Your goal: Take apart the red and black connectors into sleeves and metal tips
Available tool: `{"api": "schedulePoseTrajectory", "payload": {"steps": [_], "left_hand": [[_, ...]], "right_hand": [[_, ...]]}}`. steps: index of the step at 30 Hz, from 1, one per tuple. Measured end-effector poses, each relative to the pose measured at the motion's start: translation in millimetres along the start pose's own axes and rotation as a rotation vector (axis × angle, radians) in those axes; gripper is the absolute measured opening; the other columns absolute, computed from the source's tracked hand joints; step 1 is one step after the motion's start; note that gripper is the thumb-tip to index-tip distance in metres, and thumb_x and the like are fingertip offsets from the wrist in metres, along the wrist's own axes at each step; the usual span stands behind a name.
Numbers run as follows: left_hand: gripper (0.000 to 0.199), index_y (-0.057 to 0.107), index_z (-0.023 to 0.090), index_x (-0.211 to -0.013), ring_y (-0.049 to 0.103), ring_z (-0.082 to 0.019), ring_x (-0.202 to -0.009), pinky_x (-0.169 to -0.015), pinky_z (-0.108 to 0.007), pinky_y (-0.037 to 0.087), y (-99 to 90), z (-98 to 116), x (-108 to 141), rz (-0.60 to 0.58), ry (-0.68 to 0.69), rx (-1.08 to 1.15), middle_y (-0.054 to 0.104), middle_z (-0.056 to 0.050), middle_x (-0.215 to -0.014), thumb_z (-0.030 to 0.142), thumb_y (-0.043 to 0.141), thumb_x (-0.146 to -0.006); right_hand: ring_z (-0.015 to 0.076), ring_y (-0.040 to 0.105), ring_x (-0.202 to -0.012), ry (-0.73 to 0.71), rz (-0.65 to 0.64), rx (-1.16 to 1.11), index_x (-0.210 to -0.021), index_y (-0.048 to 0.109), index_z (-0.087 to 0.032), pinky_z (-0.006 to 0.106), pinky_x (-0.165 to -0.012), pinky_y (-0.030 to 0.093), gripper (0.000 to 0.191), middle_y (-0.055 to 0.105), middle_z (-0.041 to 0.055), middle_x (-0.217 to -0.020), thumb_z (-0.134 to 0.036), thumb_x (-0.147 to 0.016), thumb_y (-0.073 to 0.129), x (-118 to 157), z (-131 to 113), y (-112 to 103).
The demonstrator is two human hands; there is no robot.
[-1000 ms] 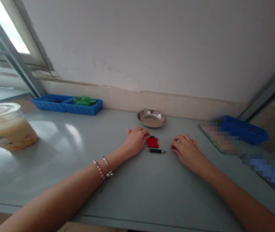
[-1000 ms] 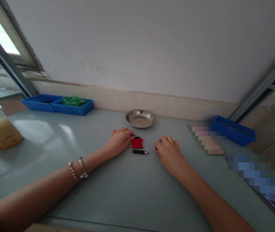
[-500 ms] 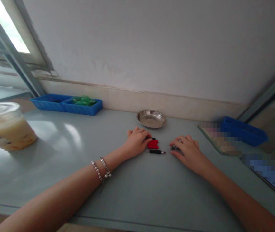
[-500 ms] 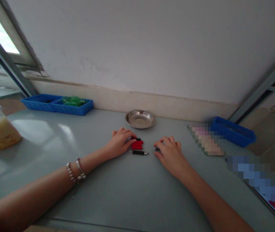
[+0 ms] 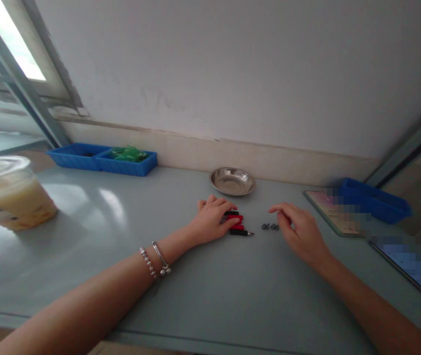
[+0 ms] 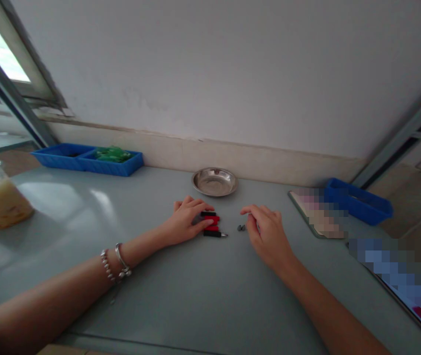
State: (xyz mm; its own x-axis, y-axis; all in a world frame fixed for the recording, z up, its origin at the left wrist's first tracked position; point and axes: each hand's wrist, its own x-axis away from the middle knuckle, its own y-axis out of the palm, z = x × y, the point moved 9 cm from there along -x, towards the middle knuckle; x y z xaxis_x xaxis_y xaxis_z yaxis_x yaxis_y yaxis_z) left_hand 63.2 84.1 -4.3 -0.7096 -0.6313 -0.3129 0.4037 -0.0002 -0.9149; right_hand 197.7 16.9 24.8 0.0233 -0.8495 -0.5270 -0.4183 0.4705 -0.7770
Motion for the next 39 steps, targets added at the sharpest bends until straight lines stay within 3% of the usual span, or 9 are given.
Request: {"api": "schedulePoseTrajectory", "payload": {"steps": [9,26,32,39], "left_hand": [[0.030,0.049,0.030,-0.113,0.041,-0.022,-0.098,-0.078,-0.037,0.027,3.6,26.2,5.2,-0.072,0.207,-0.071,0.049,-0.004,-0.113,0.040,0.037,-0.087],[0.031,0.051,0.023,-0.106,0.041,-0.021,-0.091,-0.076,-0.036,0.028,3.5,25.2,5.3,-0.077,0.210,-0.090,0.052,-0.005,-0.103,0.043,0.038,-0.086],[0.032,0.051,0.022,-0.105,0.041,-0.022,-0.091,-0.077,-0.036,0.028,2.9,26.2,5.2,-0.085,0.213,-0.085,0.051,-0.005,-0.102,0.044,0.040,-0.085],[0.035,0.048,0.022,-0.108,0.041,-0.023,-0.092,-0.076,-0.036,0.029,1.0,26.8,7.1,-0.087,0.197,-0.080,0.051,-0.007,-0.103,0.045,0.039,-0.085]], "right_hand": [[0.0156,0.048,-0.062,0.046,0.005,-0.099,-0.081,0.055,-0.018,0.026,-0.058,0.033,0.021,0.053,0.0015,-0.065,-0.014,-0.076,0.034,-1.1,1.3,-1.3],[0.0145,0.046,-0.057,0.094,-0.006,-0.099,-0.079,0.056,-0.017,0.025,-0.055,0.031,0.021,0.051,0.0004,-0.062,-0.015,-0.075,0.035,-0.7,2.7,0.1],[0.0152,0.047,-0.061,0.048,0.015,-0.132,-0.078,0.055,-0.017,0.025,-0.056,0.032,0.020,0.049,0.0013,-0.064,-0.015,-0.073,0.036,-1.2,-0.6,-4.5],[0.0122,0.038,-0.046,0.087,-0.019,-0.156,-0.080,0.055,-0.018,0.023,-0.048,0.028,0.023,0.040,-0.0038,-0.051,-0.015,-0.076,0.032,-1.2,5.0,0.1]]}}
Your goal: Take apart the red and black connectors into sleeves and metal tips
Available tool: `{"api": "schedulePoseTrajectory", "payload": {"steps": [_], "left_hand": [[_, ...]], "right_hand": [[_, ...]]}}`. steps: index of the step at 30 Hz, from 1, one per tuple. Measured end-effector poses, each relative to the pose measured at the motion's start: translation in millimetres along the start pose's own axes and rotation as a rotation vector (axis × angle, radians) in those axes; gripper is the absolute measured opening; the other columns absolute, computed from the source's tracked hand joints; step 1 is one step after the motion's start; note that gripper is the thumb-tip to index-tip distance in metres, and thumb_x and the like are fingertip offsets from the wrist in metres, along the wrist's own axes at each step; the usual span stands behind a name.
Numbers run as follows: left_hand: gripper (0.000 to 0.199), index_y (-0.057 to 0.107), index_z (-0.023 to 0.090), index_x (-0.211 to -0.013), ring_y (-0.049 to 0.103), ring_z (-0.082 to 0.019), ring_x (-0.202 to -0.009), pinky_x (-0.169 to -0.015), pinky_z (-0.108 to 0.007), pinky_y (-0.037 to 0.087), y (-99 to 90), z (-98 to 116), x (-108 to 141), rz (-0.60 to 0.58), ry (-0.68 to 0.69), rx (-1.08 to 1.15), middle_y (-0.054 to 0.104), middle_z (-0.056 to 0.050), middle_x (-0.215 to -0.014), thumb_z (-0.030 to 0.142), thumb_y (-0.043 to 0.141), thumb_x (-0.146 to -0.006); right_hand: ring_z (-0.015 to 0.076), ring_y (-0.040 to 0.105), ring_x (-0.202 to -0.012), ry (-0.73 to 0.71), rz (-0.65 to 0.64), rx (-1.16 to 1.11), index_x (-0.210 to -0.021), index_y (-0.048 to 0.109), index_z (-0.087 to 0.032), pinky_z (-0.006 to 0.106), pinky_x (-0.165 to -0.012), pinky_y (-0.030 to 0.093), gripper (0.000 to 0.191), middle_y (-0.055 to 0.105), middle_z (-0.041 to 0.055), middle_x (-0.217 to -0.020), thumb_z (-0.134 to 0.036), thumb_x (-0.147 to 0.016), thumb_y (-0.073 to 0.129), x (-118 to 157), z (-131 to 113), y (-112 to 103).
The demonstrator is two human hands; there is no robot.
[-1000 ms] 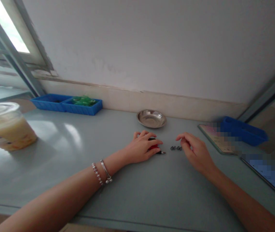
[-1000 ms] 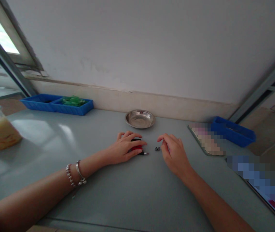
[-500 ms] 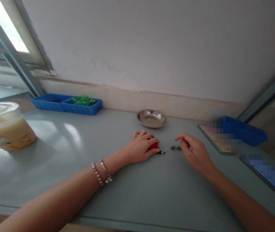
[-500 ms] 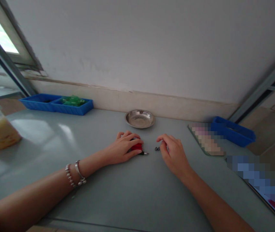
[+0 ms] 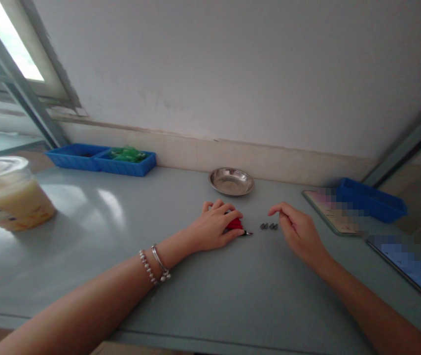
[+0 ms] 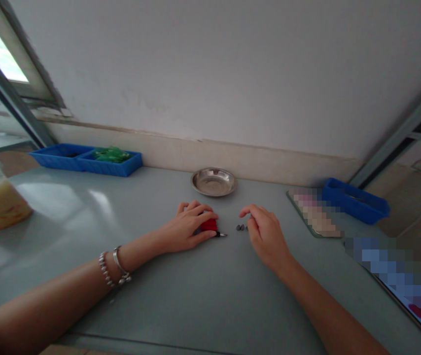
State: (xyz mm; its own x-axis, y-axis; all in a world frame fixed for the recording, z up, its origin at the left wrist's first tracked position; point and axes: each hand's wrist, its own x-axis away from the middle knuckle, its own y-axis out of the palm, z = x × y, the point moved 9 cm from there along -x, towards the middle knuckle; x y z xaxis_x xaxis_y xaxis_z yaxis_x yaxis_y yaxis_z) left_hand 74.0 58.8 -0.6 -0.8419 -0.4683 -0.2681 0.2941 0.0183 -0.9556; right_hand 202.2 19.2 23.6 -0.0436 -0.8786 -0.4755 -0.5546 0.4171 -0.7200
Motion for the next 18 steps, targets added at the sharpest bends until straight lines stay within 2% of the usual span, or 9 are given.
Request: {"api": "schedulePoseTrajectory", "payload": {"steps": [5,11,18], "left_hand": [[0.037,0.046,0.022,-0.112,0.041,-0.023,-0.093,-0.076,-0.037,0.029,0.4,-1.1,0.6,0.002,-0.015,0.011,0.051,-0.007,-0.105,0.045,0.039,-0.085],[0.039,0.044,0.022,-0.114,0.041,-0.023,-0.093,-0.078,-0.038,0.029,0.6,-2.2,0.2,0.016,-0.032,0.030,0.051,-0.007,-0.105,0.046,0.039,-0.084],[0.040,0.044,0.020,-0.115,0.041,-0.024,-0.095,-0.077,-0.038,0.029,-0.5,-2.1,0.4,0.021,-0.048,0.028,0.051,-0.008,-0.106,0.046,0.039,-0.084]], "right_hand": [[0.0110,0.034,-0.041,0.016,0.001,-0.023,-0.080,0.055,-0.018,0.023,-0.045,0.025,0.022,0.031,-0.0067,-0.045,-0.018,-0.079,0.032,0.4,0.4,-1.4],[0.0101,0.034,-0.041,0.046,0.049,-0.030,-0.079,0.054,-0.018,0.022,-0.045,0.026,0.019,0.032,-0.0070,-0.046,-0.014,-0.073,0.036,3.1,-2.0,-9.6],[0.0129,0.042,-0.055,-0.084,0.009,-0.026,-0.080,0.056,-0.016,0.024,-0.053,0.031,0.026,0.044,-0.0012,-0.060,-0.010,-0.069,0.034,1.2,-14.8,-7.8]]}}
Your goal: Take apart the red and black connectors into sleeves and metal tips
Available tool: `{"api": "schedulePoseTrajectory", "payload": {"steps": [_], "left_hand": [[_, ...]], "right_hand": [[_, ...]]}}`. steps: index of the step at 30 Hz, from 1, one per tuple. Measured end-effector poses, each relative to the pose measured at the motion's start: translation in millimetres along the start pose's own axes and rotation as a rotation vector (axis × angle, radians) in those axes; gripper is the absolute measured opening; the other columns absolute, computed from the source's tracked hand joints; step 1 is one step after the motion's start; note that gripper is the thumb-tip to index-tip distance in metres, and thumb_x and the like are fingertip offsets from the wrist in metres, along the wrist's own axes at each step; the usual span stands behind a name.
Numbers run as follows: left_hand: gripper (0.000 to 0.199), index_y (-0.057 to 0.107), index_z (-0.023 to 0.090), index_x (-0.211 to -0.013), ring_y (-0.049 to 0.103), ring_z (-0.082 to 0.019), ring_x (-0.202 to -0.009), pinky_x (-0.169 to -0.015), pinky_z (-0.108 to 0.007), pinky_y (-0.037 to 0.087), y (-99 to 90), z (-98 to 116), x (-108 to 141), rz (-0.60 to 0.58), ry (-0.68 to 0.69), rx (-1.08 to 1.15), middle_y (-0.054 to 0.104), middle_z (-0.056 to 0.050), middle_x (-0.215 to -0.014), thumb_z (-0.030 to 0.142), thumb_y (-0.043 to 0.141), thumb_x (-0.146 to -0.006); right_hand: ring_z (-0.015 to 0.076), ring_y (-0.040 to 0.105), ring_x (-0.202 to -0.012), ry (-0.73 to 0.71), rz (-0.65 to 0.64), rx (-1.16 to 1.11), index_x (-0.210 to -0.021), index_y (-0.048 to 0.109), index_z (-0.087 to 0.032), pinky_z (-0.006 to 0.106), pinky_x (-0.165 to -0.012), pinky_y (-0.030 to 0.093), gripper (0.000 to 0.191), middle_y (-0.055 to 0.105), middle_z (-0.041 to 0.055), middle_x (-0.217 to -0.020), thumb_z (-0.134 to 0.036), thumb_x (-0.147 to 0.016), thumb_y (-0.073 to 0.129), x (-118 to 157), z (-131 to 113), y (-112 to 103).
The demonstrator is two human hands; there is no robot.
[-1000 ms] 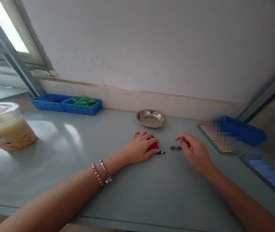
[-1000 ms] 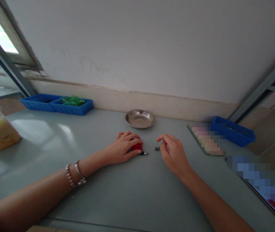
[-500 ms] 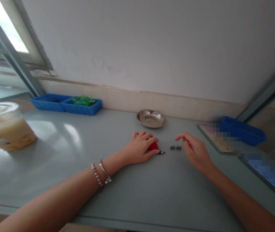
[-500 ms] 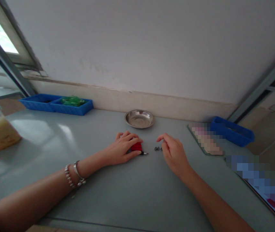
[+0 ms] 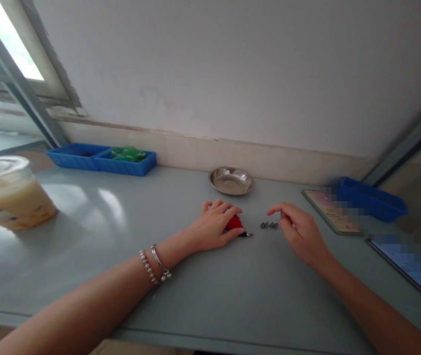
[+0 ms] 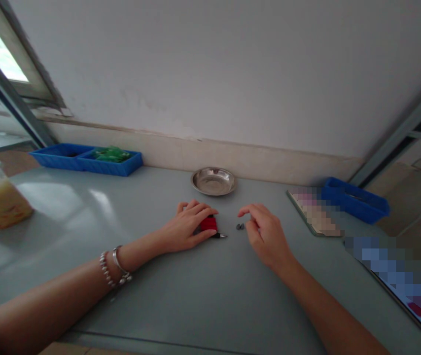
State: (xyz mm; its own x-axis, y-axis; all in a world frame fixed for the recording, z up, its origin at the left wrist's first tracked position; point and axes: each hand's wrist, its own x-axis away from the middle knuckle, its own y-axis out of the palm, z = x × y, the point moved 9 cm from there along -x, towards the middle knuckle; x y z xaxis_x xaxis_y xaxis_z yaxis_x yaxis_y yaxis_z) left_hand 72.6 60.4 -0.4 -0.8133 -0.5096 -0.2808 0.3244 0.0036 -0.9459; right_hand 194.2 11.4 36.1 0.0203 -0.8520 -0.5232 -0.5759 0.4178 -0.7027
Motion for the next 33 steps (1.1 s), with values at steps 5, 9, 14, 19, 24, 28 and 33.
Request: {"api": "schedulePoseTrajectory", "payload": {"steps": [5,9,14,19,24,28,33], "left_hand": [[0.040,0.043,0.020,-0.116,0.041,-0.024,-0.095,-0.079,-0.039,0.028,-3.4,1.6,0.5,0.021,0.005,0.001,0.050,-0.008,-0.107,0.044,0.042,-0.083],[0.037,0.046,0.021,-0.112,0.040,-0.024,-0.095,-0.079,-0.039,0.028,-7.0,6.3,0.9,0.040,0.021,-0.026,0.050,-0.008,-0.105,0.041,0.045,-0.081],[0.027,0.054,0.021,-0.100,0.040,-0.023,-0.093,-0.078,-0.037,0.028,-10.2,18.2,3.2,0.051,0.078,-0.057,0.050,-0.007,-0.102,0.038,0.048,-0.080],[0.022,0.058,0.020,-0.088,0.039,-0.024,-0.096,-0.080,-0.038,0.027,-10.4,28.0,6.3,0.032,0.139,-0.056,0.050,-0.007,-0.103,0.038,0.049,-0.079],[0.019,0.060,0.021,-0.087,0.039,-0.024,-0.097,-0.081,-0.039,0.026,-9.9,29.5,7.0,0.034,0.154,-0.047,0.049,-0.007,-0.105,0.036,0.051,-0.079],[0.018,0.060,0.021,-0.087,0.039,-0.023,-0.096,-0.081,-0.039,0.026,-9.0,28.5,6.6,0.034,0.147,-0.045,0.050,-0.006,-0.103,0.035,0.051,-0.079],[0.018,0.060,0.021,-0.087,0.039,-0.023,-0.096,-0.080,-0.038,0.026,-9.4,29.0,6.8,0.033,0.147,-0.041,0.050,-0.006,-0.102,0.035,0.051,-0.079]], "right_hand": [[0.0130,0.043,-0.052,0.030,-0.007,-0.015,-0.082,0.058,-0.017,0.024,-0.050,0.031,0.027,0.047,-0.0008,-0.059,-0.012,-0.072,0.032,-0.8,3.4,1.8],[0.0114,0.039,-0.044,0.092,0.005,-0.028,-0.080,0.059,-0.018,0.023,-0.046,0.028,0.026,0.042,-0.0041,-0.050,-0.015,-0.075,0.033,0.2,9.7,1.2],[0.0104,0.035,-0.039,0.121,0.008,-0.043,-0.080,0.059,-0.018,0.023,-0.043,0.026,0.025,0.034,-0.0066,-0.044,-0.015,-0.076,0.035,2.2,11.3,-0.5],[0.0116,0.041,-0.048,0.046,0.029,-0.018,-0.081,0.058,-0.018,0.024,-0.048,0.030,0.026,0.043,-0.0031,-0.054,-0.012,-0.071,0.034,2.0,3.8,-4.4],[0.0152,0.047,-0.062,-0.035,0.029,-0.022,-0.077,0.056,-0.018,0.026,-0.057,0.034,0.025,0.048,0.0009,-0.063,-0.010,-0.070,0.033,-0.6,-4.2,-4.4],[0.0158,0.050,-0.067,-0.029,0.022,-0.035,-0.075,0.055,-0.018,0.027,-0.061,0.035,0.025,0.054,0.0022,-0.068,-0.011,-0.071,0.031,-1.3,-3.5,-3.3],[0.0125,0.047,-0.052,0.069,0.039,-0.014,-0.071,0.055,-0.018,0.024,-0.050,0.032,0.024,0.051,-0.0012,-0.057,-0.014,-0.074,0.032,-0.2,5.4,-4.2]]}}
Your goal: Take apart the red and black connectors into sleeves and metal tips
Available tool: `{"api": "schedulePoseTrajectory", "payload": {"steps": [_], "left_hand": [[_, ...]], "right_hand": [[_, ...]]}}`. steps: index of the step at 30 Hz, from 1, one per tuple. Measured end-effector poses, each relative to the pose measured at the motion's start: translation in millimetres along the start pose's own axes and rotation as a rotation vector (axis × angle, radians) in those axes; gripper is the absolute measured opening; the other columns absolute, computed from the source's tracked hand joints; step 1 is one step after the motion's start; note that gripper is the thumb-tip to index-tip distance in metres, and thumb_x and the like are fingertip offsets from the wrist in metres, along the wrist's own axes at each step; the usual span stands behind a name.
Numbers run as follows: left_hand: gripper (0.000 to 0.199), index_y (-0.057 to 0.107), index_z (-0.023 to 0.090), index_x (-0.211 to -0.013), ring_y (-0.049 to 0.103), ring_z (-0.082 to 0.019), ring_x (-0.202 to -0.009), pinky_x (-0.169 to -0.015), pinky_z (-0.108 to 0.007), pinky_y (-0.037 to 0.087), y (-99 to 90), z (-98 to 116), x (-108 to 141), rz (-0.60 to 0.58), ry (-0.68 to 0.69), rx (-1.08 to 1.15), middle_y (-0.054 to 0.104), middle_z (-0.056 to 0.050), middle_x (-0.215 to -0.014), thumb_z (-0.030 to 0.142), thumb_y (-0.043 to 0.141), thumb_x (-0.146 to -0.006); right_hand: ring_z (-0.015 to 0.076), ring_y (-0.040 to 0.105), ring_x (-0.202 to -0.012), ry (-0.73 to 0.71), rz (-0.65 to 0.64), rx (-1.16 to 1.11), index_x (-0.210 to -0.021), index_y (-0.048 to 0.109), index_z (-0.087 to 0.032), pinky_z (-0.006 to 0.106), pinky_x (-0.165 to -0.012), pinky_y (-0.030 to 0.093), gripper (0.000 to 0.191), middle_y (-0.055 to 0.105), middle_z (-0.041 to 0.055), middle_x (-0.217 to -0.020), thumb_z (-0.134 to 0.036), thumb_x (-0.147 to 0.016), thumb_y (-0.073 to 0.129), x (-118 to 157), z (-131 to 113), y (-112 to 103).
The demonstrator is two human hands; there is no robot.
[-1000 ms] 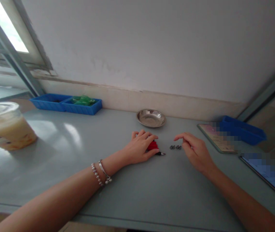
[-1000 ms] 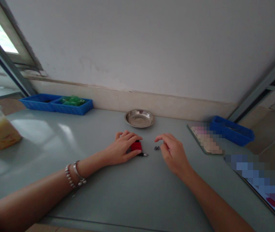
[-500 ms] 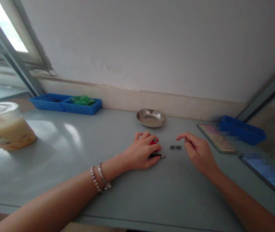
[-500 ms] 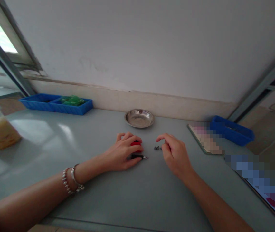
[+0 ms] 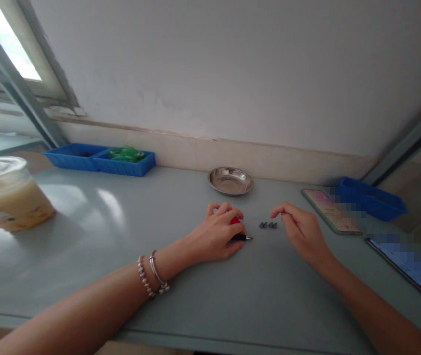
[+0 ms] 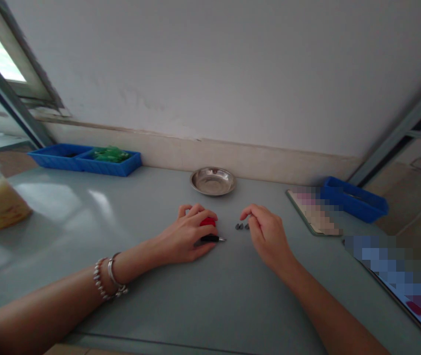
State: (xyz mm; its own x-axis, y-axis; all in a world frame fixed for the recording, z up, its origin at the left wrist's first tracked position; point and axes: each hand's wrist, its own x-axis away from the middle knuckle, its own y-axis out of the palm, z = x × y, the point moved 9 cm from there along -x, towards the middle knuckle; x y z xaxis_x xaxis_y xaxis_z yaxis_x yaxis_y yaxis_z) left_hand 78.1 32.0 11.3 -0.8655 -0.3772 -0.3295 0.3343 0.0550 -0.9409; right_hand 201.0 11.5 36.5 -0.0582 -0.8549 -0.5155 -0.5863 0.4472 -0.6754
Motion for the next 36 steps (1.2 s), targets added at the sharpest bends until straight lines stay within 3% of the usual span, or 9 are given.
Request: {"api": "schedulePoseTrajectory", "payload": {"steps": [5,14,23,30,36], "left_hand": [[0.018,0.060,0.020,-0.087,0.038,-0.023,-0.096,-0.080,-0.039,0.026,-0.3,0.6,-0.2,-0.005,0.001,-0.003,0.050,-0.006,-0.102,0.035,0.052,-0.079],[0.017,0.060,0.020,-0.085,0.039,-0.023,-0.094,-0.081,-0.039,0.026,1.3,0.5,-0.7,-0.006,-0.003,-0.019,0.050,-0.007,-0.101,0.033,0.051,-0.080],[0.019,0.060,0.019,-0.084,0.039,-0.023,-0.094,-0.080,-0.039,0.026,1.7,0.0,-0.6,-0.011,0.000,-0.020,0.050,-0.007,-0.101,0.035,0.050,-0.081],[0.016,0.059,0.019,-0.084,0.040,-0.022,-0.093,-0.080,-0.038,0.025,-0.2,1.5,-1.0,0.002,0.004,-0.020,0.053,-0.006,-0.098,0.031,0.049,-0.082],[0.014,0.057,0.018,-0.086,0.043,-0.021,-0.090,-0.077,-0.037,0.023,-6.9,1.2,-0.5,0.069,-0.004,-0.035,0.057,-0.005,-0.091,0.027,0.048,-0.082]], "right_hand": [[0.0101,0.039,-0.041,0.034,0.017,0.007,-0.068,0.055,-0.018,0.023,-0.045,0.027,0.022,0.040,-0.0054,-0.046,-0.016,-0.075,0.035,1.0,1.4,-2.7],[0.0134,0.044,-0.056,-0.122,0.015,0.077,-0.050,0.044,-0.019,0.026,-0.055,0.032,0.023,0.044,-0.0004,-0.053,-0.011,-0.070,0.035,-1.4,-9.4,-2.9],[0.0131,0.043,-0.056,-0.084,0.030,0.041,-0.054,0.041,-0.020,0.025,-0.054,0.031,0.021,0.041,-0.0012,-0.054,-0.012,-0.072,0.033,-2.0,-4.6,-4.1],[0.0103,0.034,-0.043,0.019,0.023,0.005,-0.060,0.043,-0.020,0.023,-0.047,0.026,0.018,0.036,-0.0053,-0.046,-0.014,-0.074,0.032,-0.4,1.6,-3.5],[0.0120,0.042,-0.052,-0.051,0.026,0.031,-0.053,0.040,-0.019,0.024,-0.053,0.030,0.020,0.042,-0.0017,-0.052,-0.012,-0.071,0.033,-0.2,-6.4,-4.8]]}}
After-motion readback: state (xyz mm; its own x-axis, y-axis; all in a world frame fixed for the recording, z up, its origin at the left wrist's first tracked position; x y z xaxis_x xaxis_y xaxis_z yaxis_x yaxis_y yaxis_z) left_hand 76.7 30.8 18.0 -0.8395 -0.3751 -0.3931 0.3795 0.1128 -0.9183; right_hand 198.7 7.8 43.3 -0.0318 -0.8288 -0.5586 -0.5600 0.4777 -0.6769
